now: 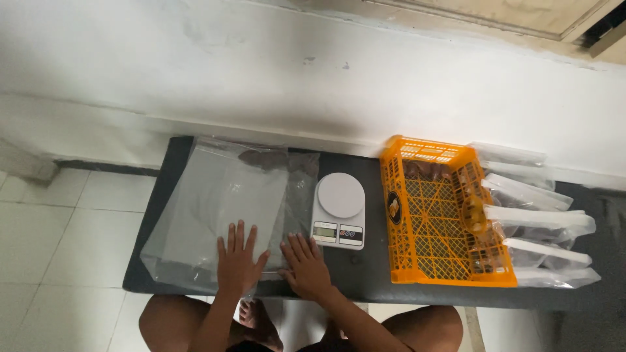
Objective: The person picks up a plastic bag and opens it. They then use a scale to weigh pieces of dried fruit before placing them into the bag and sealing it. Finally, the person places the sealed bag into a plastic crate.
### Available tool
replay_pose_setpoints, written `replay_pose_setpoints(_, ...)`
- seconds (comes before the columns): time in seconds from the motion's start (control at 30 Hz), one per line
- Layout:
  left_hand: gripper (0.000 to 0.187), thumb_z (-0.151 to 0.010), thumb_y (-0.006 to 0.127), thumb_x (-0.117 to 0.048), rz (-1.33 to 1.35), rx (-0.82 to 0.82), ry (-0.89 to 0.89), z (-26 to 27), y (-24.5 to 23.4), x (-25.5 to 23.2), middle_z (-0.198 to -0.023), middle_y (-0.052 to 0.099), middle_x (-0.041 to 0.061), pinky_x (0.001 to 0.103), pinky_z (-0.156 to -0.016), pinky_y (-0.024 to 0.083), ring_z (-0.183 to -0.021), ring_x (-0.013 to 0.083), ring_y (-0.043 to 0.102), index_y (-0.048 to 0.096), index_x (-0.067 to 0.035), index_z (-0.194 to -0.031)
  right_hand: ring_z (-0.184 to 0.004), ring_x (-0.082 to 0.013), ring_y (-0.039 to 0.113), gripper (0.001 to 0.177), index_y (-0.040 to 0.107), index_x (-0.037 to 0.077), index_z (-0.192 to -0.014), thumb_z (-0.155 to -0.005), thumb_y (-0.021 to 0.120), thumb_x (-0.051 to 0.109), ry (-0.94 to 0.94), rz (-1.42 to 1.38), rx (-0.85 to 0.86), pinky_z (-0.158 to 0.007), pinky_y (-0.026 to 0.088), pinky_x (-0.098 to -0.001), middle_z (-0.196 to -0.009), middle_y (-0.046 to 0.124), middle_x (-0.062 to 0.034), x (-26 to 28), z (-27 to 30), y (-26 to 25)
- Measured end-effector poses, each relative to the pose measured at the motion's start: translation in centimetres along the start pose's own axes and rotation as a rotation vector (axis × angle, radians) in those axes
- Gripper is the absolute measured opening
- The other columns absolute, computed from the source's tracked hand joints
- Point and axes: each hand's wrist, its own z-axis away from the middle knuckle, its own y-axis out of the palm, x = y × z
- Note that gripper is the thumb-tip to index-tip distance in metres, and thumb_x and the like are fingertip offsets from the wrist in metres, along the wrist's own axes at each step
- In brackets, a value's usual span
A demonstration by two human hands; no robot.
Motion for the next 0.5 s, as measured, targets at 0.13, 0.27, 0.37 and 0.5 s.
replay_pose_setpoints(0.13,0.084,-0.097,0.038,-0.071,0.009,0.013,0.003,-0.3,-0.6,0.0,-0.173,0.011,0.015,0.059,-0.122,0.009,-0.159,0.0361,0.007,0.024,-0.022,-0.164,-0.155,-0.0390,0.019,0.076,0.038,0.009,-0.158,-0.096,0.060,0.045,-0.050,-0.074,0.043,-0.124,0.011,-0.0562,-0.168,0.029,-0.0170,-0.4,0.7,-0.6)
replay_pose_setpoints(0.27,0.083,-0.099,0.032,-0.071,0.012,0.095,-0.015,-0.2,-0.6,0.1,-0.173,0.006,0.013,0.059,-0.123,0.006,-0.159,0.0344,0.001,0.019,-0.022,-0.164,-0.156,-0.0370,0.019,0.074,0.036,0.009,-0.159,-0.101,0.059,0.048,-0.131,-0.128,0.134,-0.123,0.016,-0.0574,-0.169,0.024,-0.0145,-0.6,2.7,-2.1)
replay_pose_setpoints(0.37,0.082,-0.099,0.032,-0.071,0.034,0.089,-0.017,-0.1,-0.6,0.0,-0.173,0.007,0.012,0.059,-0.123,0.007,-0.159,0.0343,0.001,0.020,-0.022,-0.164,-0.156,-0.0358,0.014,0.071,0.035,0.011,-0.160,-0.102,0.057,0.046,-0.104,-0.128,0.184,-0.123,0.013,-0.0564,-0.169,0.022,-0.0143,-1.3,4.4,-2.5)
replay_pose_setpoints(0.5,0.082,-0.099,0.031,-0.071,-0.032,0.123,-0.030,-0.2,-0.1,0.0,-0.173,0.004,0.012,0.060,-0.123,0.007,-0.159,0.0343,-0.001,0.018,-0.023,-0.165,-0.159,-0.0336,0.009,0.082,0.020,0.011,-0.164,-0.101,0.061,0.044,0.126,-0.273,0.094,-0.126,0.006,-0.0536,-0.172,0.016,-0.0146,-2.5,6.4,-1.7)
